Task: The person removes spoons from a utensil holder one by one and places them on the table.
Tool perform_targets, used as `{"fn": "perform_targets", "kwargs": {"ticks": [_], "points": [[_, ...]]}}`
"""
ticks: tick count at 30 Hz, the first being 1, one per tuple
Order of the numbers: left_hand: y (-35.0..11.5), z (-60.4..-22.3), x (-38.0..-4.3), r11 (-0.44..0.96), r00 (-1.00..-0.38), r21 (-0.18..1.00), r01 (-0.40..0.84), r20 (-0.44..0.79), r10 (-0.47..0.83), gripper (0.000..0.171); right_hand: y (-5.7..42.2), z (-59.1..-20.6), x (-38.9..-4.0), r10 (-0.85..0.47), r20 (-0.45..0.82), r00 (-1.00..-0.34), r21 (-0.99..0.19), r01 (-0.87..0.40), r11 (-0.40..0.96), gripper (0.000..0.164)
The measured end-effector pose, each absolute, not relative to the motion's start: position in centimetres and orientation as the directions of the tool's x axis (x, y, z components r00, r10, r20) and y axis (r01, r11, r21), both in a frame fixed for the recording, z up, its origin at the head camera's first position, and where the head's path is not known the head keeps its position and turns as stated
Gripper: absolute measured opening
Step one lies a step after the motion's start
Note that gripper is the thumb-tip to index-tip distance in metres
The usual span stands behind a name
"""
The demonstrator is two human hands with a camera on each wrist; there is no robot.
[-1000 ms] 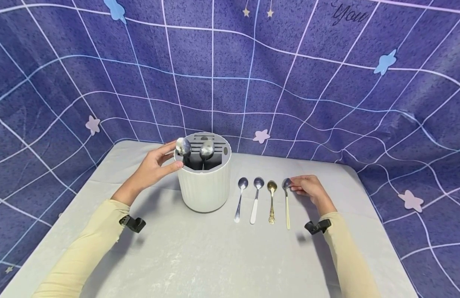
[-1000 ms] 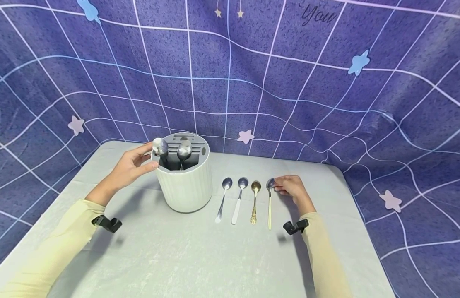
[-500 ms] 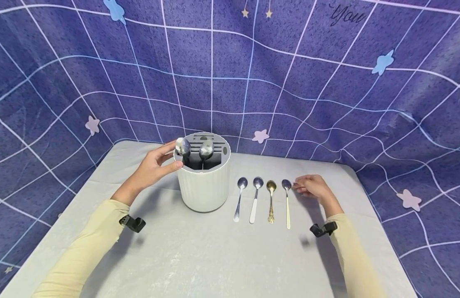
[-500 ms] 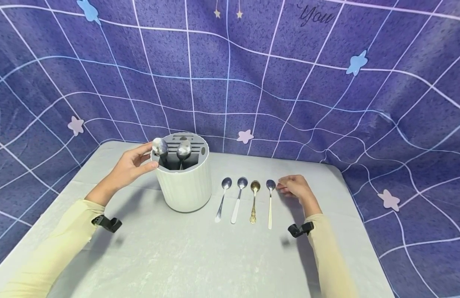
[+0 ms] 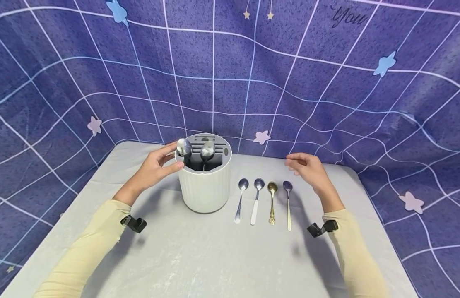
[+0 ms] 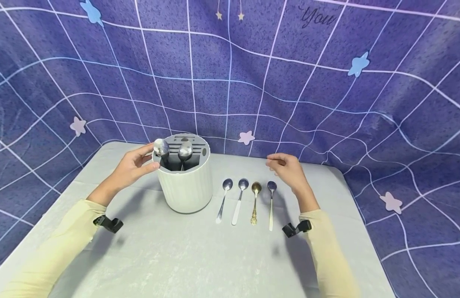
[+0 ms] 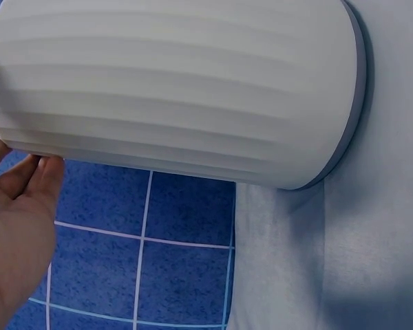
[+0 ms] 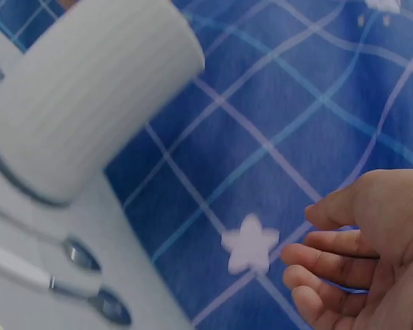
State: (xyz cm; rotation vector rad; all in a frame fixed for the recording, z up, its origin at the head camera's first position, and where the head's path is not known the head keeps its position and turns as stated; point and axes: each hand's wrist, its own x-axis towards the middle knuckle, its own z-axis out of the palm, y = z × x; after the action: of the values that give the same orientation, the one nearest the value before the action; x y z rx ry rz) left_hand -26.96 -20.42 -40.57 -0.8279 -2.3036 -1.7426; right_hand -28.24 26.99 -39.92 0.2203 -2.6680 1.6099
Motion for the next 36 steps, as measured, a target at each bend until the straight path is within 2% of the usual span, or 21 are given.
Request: {"fn": "perform_targets", "kwargs": {"ticks": [6, 12, 19, 27, 36], "points": [[-20.4, -40.8, -27.0, 0.184, -0.840, 0.847, 0.499, 0.419, 0.345, 0.062, 23.2, -37.0, -27.7, -0.151, 0.248, -0.957, -0.818, -0.290, 0.497, 0.030], [-20.5, -40.8, -27.0, 0.196, -0.841, 0.845, 0.498, 0.416, 0.346, 0.063, 19.8, -34.3, -27.3, -0.190, 0.344, -0.919, -0.773, -0.393, 0.499, 0.028], [-20.6, -40.8, -27.0, 0.197, -0.840, 0.844, 0.499, 0.416, 0.347, 0.064, 16.2, -32.7, -27.3, -0.249, 0.403, -0.881, -0.768, -0.473, 0.431, 0.026], [-20.7, -40.9, -26.9, 0.192, -0.839, 0.843, 0.502, 0.421, 0.344, 0.063, 12.8, -32.9, -28.0, -0.255, 0.452, -0.855, -0.756, -0.519, 0.399, 0.023], [-20.6, -40.7, -27.0, 0.196, -0.841, 0.843, 0.501, 0.422, 0.338, 0.063, 10.1, -33.7, -28.5, -0.305, 0.445, -0.842, -0.750, -0.537, 0.387, 0.031]]}}
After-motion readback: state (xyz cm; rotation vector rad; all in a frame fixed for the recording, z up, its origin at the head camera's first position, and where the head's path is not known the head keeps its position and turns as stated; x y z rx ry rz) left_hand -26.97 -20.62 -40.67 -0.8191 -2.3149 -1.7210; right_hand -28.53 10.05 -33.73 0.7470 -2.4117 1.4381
